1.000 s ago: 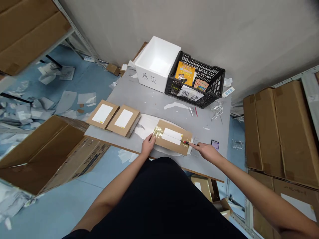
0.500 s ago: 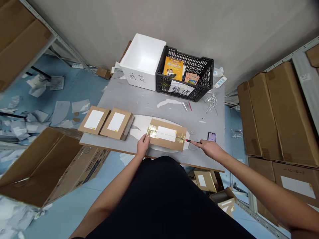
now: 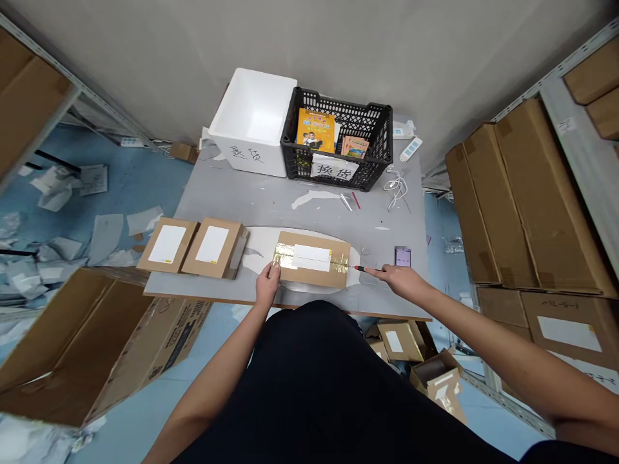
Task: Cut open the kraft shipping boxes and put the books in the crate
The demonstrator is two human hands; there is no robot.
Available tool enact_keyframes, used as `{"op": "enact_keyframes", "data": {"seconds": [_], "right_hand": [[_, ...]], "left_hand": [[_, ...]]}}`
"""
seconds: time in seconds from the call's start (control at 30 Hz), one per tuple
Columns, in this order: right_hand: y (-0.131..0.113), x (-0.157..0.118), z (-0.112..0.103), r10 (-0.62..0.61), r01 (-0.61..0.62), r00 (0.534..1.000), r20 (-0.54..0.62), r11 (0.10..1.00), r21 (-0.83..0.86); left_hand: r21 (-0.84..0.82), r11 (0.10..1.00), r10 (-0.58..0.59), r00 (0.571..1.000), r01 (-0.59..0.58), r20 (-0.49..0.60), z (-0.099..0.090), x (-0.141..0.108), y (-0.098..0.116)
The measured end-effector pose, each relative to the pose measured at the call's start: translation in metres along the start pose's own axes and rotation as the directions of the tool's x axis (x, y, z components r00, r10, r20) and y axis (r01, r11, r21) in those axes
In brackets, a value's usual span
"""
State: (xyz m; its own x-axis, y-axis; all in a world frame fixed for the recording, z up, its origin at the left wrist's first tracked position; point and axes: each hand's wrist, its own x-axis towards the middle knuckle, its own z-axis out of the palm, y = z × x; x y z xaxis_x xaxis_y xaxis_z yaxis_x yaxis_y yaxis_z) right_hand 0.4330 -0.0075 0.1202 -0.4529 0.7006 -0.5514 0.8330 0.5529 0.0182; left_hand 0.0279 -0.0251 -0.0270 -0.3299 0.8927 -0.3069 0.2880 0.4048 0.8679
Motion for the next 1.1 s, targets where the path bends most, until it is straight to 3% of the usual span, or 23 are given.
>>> {"op": "enact_keyframes", "data": {"seconds": [0.57, 0.67, 0.77, 0.87, 0.93, 1.0, 1.1], "right_hand": [[-0.005, -0.014, 0.009, 0.006, -0.007, 0.997, -0.081, 1.000, -0.013], [0.001, -0.027, 0.027, 0.090, -0.089, 0.995, -0.043, 0.996, 0.027], [0.003, -0.044, 0.049, 0.256, -0.246, 0.966, -0.044, 0.956, 0.159], [-0.009, -0.049, 0.066, 0.410, -0.323, 0.904, -0.126, 0.845, 0.426], [-0.023, -0.044, 0.072, 0.490, -0.305, 0.862, -0.130, 0.706, 0.639], [-0.041, -0.033, 0.078, 0.557, -0.258, 0.828, -0.063, 0.479, 0.839], [-0.067, -0.016, 0.087, 0.620, -0.152, 0.783, 0.059, 0.097, 0.984]], "left_hand": [[0.007, 0.999, 0.053, 0.998, -0.054, 0.041, -0.005, -0.004, 0.013], [0.031, 0.997, 0.064, 0.996, -0.066, 0.067, -0.007, -0.002, 0.012], [0.068, 0.995, 0.062, 0.992, -0.070, 0.110, -0.010, -0.001, 0.009], [0.132, 0.988, 0.058, 0.992, -0.073, 0.115, -0.013, 0.001, 0.007], [0.203, 0.972, 0.104, 0.990, -0.121, 0.091, -0.016, 0.004, 0.011], [0.332, 0.906, 0.241, 0.965, -0.262, 0.103, -0.021, 0.010, 0.021], [0.503, 0.676, 0.455, 0.842, -0.538, 0.289, -0.023, 0.022, 0.048]]}}
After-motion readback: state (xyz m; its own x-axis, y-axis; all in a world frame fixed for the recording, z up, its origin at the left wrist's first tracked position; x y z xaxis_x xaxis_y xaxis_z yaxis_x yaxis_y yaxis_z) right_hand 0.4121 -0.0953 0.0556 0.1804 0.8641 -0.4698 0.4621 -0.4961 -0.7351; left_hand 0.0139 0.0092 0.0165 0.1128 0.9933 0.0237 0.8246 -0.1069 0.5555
